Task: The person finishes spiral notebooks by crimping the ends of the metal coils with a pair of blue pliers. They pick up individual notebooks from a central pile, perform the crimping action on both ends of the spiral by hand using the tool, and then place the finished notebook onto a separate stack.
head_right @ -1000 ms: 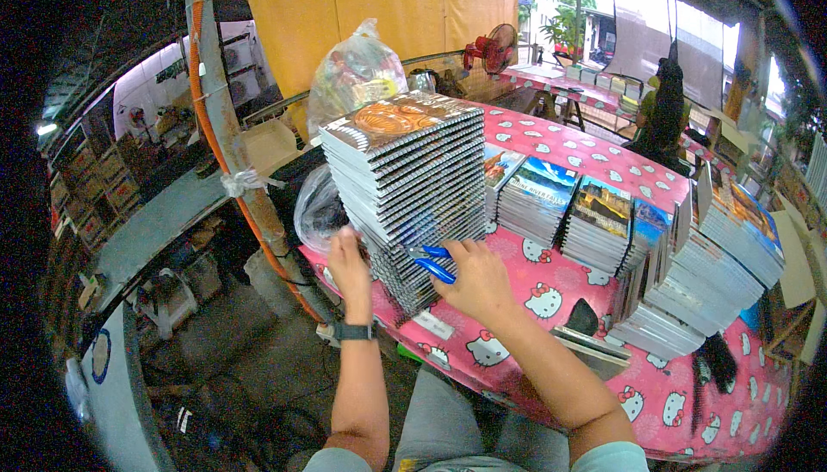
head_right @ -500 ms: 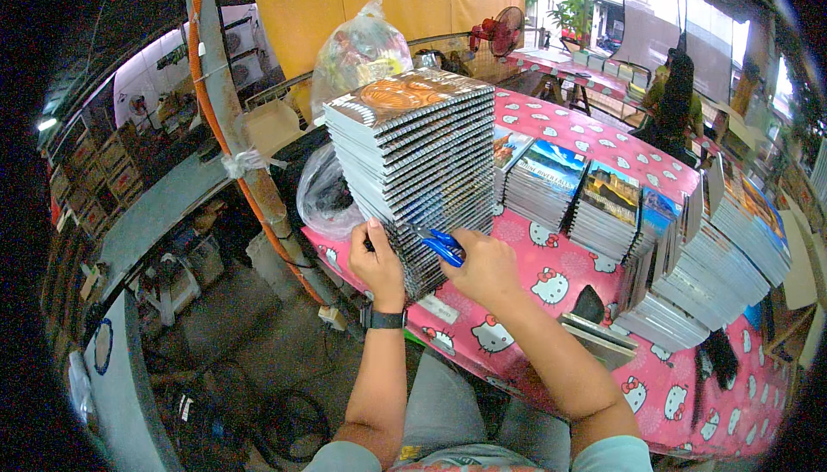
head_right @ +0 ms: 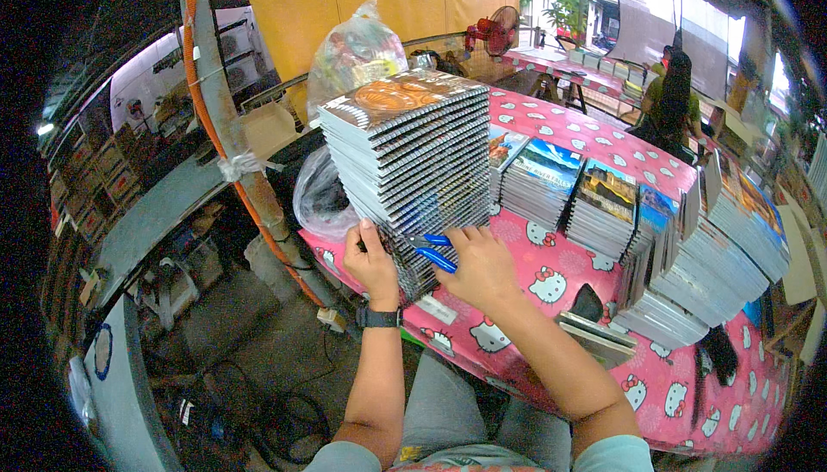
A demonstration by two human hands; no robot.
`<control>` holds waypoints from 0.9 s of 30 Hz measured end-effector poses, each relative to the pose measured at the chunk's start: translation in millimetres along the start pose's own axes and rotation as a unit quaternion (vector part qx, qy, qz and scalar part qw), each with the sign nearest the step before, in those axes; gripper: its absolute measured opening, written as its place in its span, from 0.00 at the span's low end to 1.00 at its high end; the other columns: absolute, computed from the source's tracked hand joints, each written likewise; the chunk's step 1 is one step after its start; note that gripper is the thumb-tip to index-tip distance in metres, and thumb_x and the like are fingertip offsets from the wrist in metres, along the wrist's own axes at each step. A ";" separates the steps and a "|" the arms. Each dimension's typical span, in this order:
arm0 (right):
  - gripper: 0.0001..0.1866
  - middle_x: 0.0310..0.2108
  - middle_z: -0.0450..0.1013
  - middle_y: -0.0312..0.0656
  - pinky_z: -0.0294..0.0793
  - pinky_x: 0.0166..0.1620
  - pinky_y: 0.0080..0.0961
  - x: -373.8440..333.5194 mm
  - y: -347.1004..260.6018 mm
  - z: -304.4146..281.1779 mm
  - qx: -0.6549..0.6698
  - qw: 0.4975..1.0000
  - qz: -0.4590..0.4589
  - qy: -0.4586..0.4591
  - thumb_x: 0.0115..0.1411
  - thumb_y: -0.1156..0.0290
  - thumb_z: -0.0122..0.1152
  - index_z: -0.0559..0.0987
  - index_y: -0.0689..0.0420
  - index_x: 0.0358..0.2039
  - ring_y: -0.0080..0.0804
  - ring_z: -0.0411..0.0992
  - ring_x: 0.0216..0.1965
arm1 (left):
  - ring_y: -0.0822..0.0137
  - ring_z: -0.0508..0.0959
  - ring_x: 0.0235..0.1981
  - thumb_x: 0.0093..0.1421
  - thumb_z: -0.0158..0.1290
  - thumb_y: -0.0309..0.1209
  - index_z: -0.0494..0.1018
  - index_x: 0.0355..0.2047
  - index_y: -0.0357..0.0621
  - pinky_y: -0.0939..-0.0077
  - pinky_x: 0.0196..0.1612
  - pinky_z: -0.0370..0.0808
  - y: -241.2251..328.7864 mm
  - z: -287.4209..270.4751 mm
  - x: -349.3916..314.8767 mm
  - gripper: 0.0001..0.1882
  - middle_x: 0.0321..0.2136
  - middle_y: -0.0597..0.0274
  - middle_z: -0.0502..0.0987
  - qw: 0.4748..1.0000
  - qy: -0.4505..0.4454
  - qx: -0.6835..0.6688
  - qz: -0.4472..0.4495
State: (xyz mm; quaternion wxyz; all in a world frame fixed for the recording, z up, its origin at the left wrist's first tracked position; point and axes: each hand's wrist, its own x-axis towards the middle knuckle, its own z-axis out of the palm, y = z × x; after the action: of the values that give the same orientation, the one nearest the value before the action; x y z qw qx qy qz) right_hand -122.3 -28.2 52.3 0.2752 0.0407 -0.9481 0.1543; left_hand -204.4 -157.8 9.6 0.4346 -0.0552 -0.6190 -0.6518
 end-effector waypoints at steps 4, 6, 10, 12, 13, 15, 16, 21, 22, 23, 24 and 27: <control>0.19 0.31 0.73 0.44 0.71 0.39 0.36 5.0 -7.9 -7.2 0.021 0.990 0.077 -0.113 0.40 0.63 0.63 0.75 0.56 0.34 0.41 0.71 0.37 | 0.64 0.67 0.18 0.60 0.48 0.33 0.70 0.24 0.33 0.70 0.24 0.65 -2.0 -2.6 0.5 0.14 0.16 0.56 0.70 1.000 -0.010 0.011 -0.012; 0.18 0.31 0.73 0.45 0.71 0.39 0.37 2.5 -4.6 -6.8 0.043 0.990 0.084 -0.107 0.40 0.64 0.63 0.75 0.56 0.34 0.41 0.72 0.37 | 0.64 0.66 0.17 0.60 0.48 0.33 0.70 0.23 0.33 0.70 0.23 0.64 -2.7 -0.2 0.1 0.14 0.15 0.56 0.70 1.000 -0.002 0.008 -0.003; 0.19 0.30 0.73 0.45 0.72 0.34 0.38 -5.7 8.2 2.8 0.018 1.000 -0.008 0.017 0.39 0.65 0.64 0.77 0.55 0.35 0.43 0.73 0.30 | 0.67 0.64 0.17 0.61 0.48 0.34 0.69 0.22 0.33 0.71 0.22 0.62 -0.6 1.9 0.1 0.15 0.14 0.58 0.68 1.000 0.003 0.005 -0.021; 0.18 0.30 0.73 0.45 0.72 0.33 0.38 -5.7 8.1 9.5 -0.012 0.998 -0.040 0.055 0.39 0.65 0.64 0.76 0.55 0.34 0.43 0.72 0.29 | 0.69 0.63 0.16 0.61 0.48 0.34 0.68 0.22 0.33 0.72 0.21 0.62 -1.0 1.0 0.8 0.16 0.14 0.59 0.67 0.999 0.002 -0.016 -0.045; 0.18 0.30 0.73 0.45 0.72 0.33 0.38 -5.5 6.7 11.6 -0.027 0.995 -0.056 0.074 0.39 0.65 0.64 0.76 0.55 0.34 0.43 0.72 0.29 | 0.70 0.62 0.16 0.61 0.47 0.34 0.68 0.21 0.33 0.73 0.21 0.61 -1.8 1.3 1.1 0.16 0.13 0.60 0.66 0.999 0.002 -0.023 -0.038; 0.16 0.30 0.72 0.46 0.72 0.36 0.38 -4.2 0.0 10.2 -0.002 1.000 -0.010 0.007 0.40 0.65 0.63 0.75 0.57 0.31 0.43 0.72 0.33 | 0.70 0.61 0.16 0.61 0.47 0.34 0.68 0.21 0.33 0.72 0.21 0.61 -0.9 1.8 0.5 0.16 0.13 0.60 0.66 0.999 0.001 -0.026 -0.033; 0.16 0.29 0.72 0.46 0.72 0.37 0.38 -3.8 -2.0 8.7 0.010 0.999 0.014 -0.027 0.40 0.65 0.62 0.74 0.58 0.30 0.43 0.72 0.35 | 0.70 0.61 0.16 0.61 0.47 0.34 0.68 0.21 0.33 0.72 0.21 0.61 -0.5 1.9 -0.1 0.16 0.13 0.60 0.66 0.999 0.001 -0.027 -0.031; 0.15 0.28 0.72 0.47 0.72 0.36 0.39 -6.8 0.8 5.5 0.050 0.994 0.050 -0.078 0.40 0.64 0.62 0.74 0.58 0.29 0.45 0.72 0.33 | 0.71 0.61 0.17 0.61 0.47 0.34 0.68 0.22 0.33 0.73 0.21 0.61 1.2 -0.7 1.9 0.16 0.13 0.60 0.66 1.000 0.006 -0.009 -0.017; 0.15 0.27 0.72 0.47 0.72 0.36 0.39 -8.3 2.3 7.0 0.055 0.995 0.043 -0.065 0.40 0.64 0.62 0.74 0.57 0.28 0.45 0.72 0.32 | 0.71 0.61 0.17 0.61 0.47 0.34 0.68 0.22 0.33 0.73 0.21 0.61 1.3 -0.8 2.1 0.16 0.13 0.60 0.66 1.000 0.007 -0.009 -0.015; 0.14 0.26 0.72 0.46 0.72 0.35 0.40 -8.9 4.0 8.4 0.029 0.999 0.010 -0.017 0.40 0.64 0.62 0.74 0.57 0.28 0.45 0.72 0.31 | 0.71 0.61 0.17 0.61 0.47 0.34 0.68 0.22 0.33 0.73 0.21 0.61 2.8 0.3 1.4 0.16 0.13 0.60 0.66 1.000 0.007 -0.018 -0.024; 0.14 0.25 0.72 0.46 0.72 0.34 0.40 -9.2 5.1 10.1 0.002 0.999 -0.023 0.031 0.40 0.64 0.62 0.74 0.57 0.27 0.45 0.72 0.30 | 0.71 0.62 0.17 0.61 0.47 0.34 0.68 0.22 0.33 0.73 0.21 0.61 5.6 1.3 1.7 0.16 0.13 0.60 0.66 0.999 0.006 -0.026 -0.032; 0.13 0.24 0.71 0.46 0.72 0.32 0.40 -7.7 2.8 16.2 -0.034 0.994 -0.062 0.078 0.40 0.64 0.62 0.75 0.56 0.27 0.45 0.72 0.27 | 0.71 0.62 0.17 0.61 0.47 0.34 0.69 0.23 0.33 0.73 0.21 0.61 4.8 0.3 2.1 0.15 0.13 0.60 0.66 0.999 0.005 -0.020 -0.033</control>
State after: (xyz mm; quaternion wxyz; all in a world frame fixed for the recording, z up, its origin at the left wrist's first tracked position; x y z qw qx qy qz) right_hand -124.5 -30.7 34.4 0.3589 0.0781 -0.9239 0.1073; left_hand -202.7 -157.9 14.6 0.4144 -0.0400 -0.6050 -0.6787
